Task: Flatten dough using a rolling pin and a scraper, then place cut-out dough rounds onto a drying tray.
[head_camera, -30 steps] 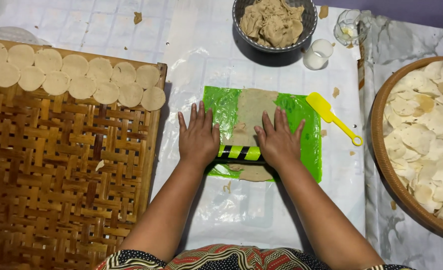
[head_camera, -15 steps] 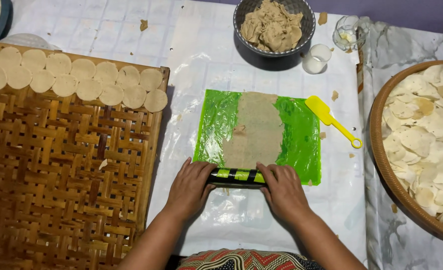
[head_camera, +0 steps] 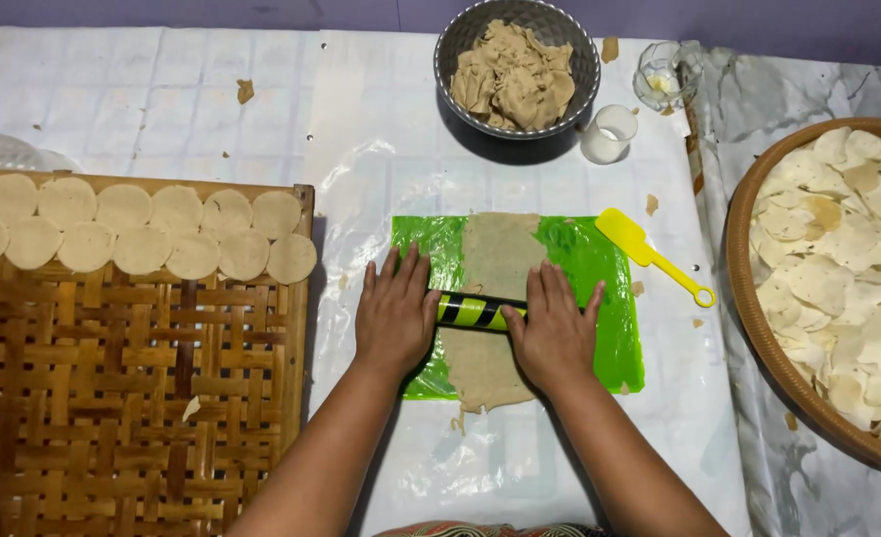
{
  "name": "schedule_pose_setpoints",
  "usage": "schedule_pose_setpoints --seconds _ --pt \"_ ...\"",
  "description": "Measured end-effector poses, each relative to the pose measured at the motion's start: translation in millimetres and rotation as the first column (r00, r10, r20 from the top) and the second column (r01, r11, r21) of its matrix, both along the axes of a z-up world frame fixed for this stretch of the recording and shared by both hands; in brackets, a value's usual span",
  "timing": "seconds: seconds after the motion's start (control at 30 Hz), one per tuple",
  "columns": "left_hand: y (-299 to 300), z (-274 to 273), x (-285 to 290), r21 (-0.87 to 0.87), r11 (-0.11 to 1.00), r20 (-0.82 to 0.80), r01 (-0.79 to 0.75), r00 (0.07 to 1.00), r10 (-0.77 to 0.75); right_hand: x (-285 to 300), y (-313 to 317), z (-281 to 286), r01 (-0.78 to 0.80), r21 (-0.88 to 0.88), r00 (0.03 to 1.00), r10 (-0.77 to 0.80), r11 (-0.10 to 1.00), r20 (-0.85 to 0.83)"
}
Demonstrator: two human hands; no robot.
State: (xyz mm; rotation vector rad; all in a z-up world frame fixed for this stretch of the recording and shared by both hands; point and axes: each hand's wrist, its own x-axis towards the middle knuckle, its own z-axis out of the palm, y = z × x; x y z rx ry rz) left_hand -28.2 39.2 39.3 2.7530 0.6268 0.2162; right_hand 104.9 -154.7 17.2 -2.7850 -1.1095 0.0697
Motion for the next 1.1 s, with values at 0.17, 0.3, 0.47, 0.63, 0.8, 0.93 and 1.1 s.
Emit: schedule_pose_setpoints --seconds 0.17,0.3,0.47,0.63,0.8,0.93,1.1 --pt "46.9 2.0 75.8 -0.04 0.998 -0.258 -0.057 0.965 0.044 71.4 53.1 17.1 0.011 -0.178 0.989 -0.037 0.984 -0.141" --pt "62.4 2.4 102.9 -0.099 0.986 -0.408 -0.135 0.909 0.083 102.3 73.1 12.1 0.0 -0.109 0.989 -0.016 0.994 -0.149" --pt "41.1 3.9 70.9 0.019 0.995 -0.017 -0.098 0.995 0.098 63.7 45.3 19.9 -0.024 0.086 0.999 0.021 0.996 0.032" --pt "-5.9 -27.3 17.8 0.129 0.985 0.246 -0.116 0.966 0.081 8.3 -4.8 -14.4 -0.119 0.121 0.993 0.117 0.986 0.021" --pt "4.8 -27.3 31.1 0.07 0.991 0.09 -0.115 0.99 0.109 34.1 16.2 -18.2 -0.147 0.111 0.986 0.137 0.983 0.093" --pt "41.4 -9.2 80.9 0.034 0.993 -0.086 -0.114 0.989 0.117 85.8 57.8 -11.0 -0.062 -0.088 0.996 0.055 0.994 -0.076" --pt "90.2 -17.3 140.5 -0.09 0.983 -0.431 -0.163 0.896 0.109 136.7 105.3 -3.7 -0.032 -0.198 0.972 -0.015 0.98 -0.233"
